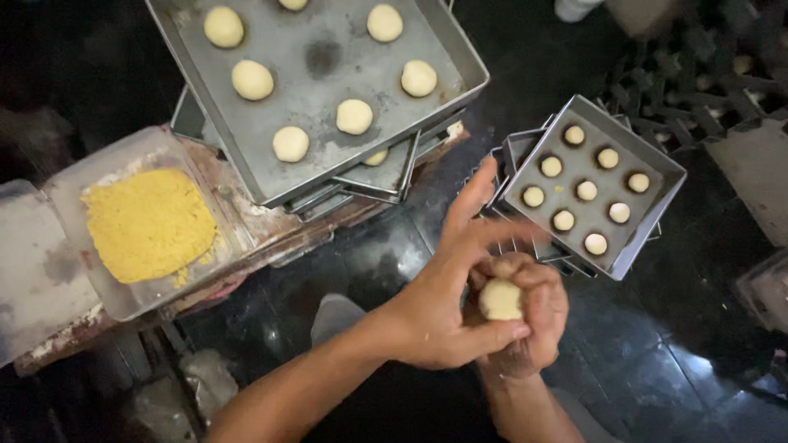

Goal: The person prepares bread rolls by hand by taking dough balls, flattening them, filling them with a yellow mixture from a container, sealing the dough, and placing the rolls onto metal baking trays.

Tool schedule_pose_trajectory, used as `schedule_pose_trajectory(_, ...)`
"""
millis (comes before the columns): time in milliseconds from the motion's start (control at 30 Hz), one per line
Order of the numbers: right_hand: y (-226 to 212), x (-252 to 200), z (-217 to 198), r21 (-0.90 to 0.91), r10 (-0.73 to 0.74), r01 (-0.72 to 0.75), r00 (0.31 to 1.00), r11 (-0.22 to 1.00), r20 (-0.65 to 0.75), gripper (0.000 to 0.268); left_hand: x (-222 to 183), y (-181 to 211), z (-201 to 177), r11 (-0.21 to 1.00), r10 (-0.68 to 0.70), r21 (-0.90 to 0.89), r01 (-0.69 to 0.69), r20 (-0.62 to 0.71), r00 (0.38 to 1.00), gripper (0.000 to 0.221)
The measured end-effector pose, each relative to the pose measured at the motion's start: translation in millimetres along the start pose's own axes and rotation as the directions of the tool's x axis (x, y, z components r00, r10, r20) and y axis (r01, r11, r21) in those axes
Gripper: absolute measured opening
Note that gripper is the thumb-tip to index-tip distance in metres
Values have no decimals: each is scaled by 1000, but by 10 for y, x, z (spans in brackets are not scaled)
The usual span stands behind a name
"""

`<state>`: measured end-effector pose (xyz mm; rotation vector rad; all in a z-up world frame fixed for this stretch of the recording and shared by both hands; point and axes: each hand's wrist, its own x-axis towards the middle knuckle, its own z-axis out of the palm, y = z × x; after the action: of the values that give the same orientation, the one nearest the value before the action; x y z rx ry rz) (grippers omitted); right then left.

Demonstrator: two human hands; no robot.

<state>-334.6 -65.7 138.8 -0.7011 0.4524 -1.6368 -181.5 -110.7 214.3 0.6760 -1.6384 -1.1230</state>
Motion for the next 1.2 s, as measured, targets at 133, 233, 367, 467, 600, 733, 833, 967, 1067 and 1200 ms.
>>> schedule_pose_trajectory(133,202,300,-118,229,36,-54,996,972,82,29,238,-314,-120,866,-266,-399,302,143,953,108)
schedule_pose_trajectory(233,380,531,-98,374,165,-162,986,913,26,29,267,-500,-444,799,-336,-501,332,86,938,95)
schedule_pose_trajectory(367,715,1050,56,232,287,-262,955,937,-80,26,155,-723,-1182,933,-348,-180,311,-228,909,86)
schedule_pose_trajectory(467,1057,1620,313,-214,274,-310,944,926,-183,26,64,-829,-1821,924,-322,50,379,-431,843,73)
schedule_pose_trajectory(600,1666,2792,608,-923,339,-38,935,384,102,25,39,-997,-2604,792,-281,282,542,-620,733,57)
schedule_pose_trajectory(733,2674,3658,826,-868,523,486,718,97,460,32,40,-1245,-3001,722,-253,401,564,-606,755,52)
schedule_pose_trajectory(833,3130,3785,959,-584,661,812,436,4,611,63,53,-1392,-3056,720,-212,460,520,-567,796,46)
schedule_pose_trajectory(967,2977,4013,1129,-727,800,677,370,115,472,81,9,-1428,-3109,775,-201,419,474,-548,812,40)
schedule_pose_trajectory(1067,2661,4197,1244,-909,691,412,640,61,336,94,20,-1450,-3142,812,-189,377,446,-552,812,36)
schedule_pose_trajectory(1200,3169,3956,1098,-703,665,701,581,-117,469,96,1,-1461,-3134,845,-187,317,430,-577,795,30)
